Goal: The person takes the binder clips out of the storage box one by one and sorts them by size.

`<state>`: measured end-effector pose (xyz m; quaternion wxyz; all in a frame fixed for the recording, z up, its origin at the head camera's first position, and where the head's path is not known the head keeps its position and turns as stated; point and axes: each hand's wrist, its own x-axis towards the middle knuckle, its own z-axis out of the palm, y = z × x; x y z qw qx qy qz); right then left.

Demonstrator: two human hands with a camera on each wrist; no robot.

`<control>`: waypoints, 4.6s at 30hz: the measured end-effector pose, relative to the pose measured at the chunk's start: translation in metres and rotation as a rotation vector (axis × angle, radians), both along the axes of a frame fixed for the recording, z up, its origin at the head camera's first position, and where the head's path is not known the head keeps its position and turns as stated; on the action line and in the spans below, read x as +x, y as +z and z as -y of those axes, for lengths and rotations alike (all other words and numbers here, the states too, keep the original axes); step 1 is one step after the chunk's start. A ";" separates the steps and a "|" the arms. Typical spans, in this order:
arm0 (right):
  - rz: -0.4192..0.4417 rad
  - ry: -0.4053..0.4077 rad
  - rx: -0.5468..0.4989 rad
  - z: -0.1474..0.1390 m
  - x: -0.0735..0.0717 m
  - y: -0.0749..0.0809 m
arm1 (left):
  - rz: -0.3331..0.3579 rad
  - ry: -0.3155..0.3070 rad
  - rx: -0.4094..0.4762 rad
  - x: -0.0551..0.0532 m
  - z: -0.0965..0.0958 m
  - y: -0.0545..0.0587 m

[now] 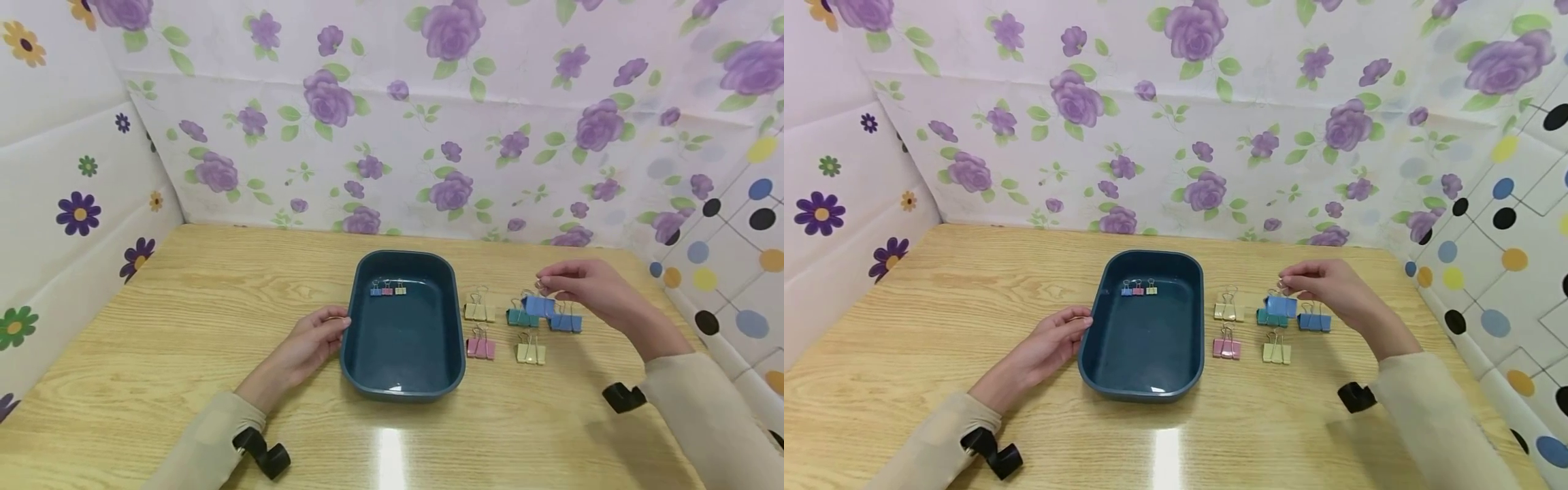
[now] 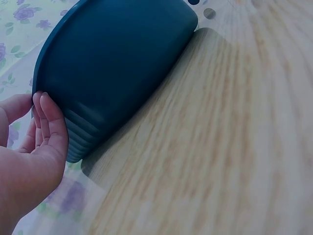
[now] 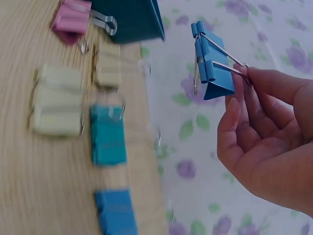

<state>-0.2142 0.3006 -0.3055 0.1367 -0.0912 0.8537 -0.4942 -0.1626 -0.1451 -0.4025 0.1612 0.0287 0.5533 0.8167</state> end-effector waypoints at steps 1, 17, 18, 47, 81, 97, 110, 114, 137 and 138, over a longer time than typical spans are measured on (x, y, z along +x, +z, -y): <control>0.005 -0.009 0.002 -0.007 0.002 -0.003 | 0.001 -0.001 0.001 0.000 0.000 0.000; 0.062 -0.008 -0.017 -0.068 0.022 -0.048 | 0.015 0.004 0.000 0.000 -0.002 0.000; 0.066 -0.005 -0.019 -0.070 0.022 -0.050 | 0.016 0.005 0.001 0.000 -0.002 0.000; 0.117 0.016 0.025 -0.086 0.030 -0.068 | 0.009 -0.002 0.012 0.000 -0.002 0.000; -0.117 -0.014 0.076 -0.046 0.007 0.003 | 0.038 0.004 -0.004 -0.003 -0.005 -0.001; -0.138 0.043 0.068 0.043 -0.024 0.056 | 0.020 0.007 0.002 -0.001 -0.002 -0.001; -0.103 0.089 -0.017 0.113 -0.044 0.046 | 0.022 0.013 0.003 -0.003 0.000 -0.002; -0.084 0.101 -0.037 0.133 -0.052 0.041 | 0.030 0.005 0.004 -0.002 0.000 -0.003; 0.029 0.094 -0.084 0.211 -0.070 -0.003 | 0.034 0.013 0.001 -0.001 -0.001 0.000; 0.033 0.091 -0.080 0.213 -0.071 -0.006 | 0.032 0.012 0.001 -0.001 -0.001 0.000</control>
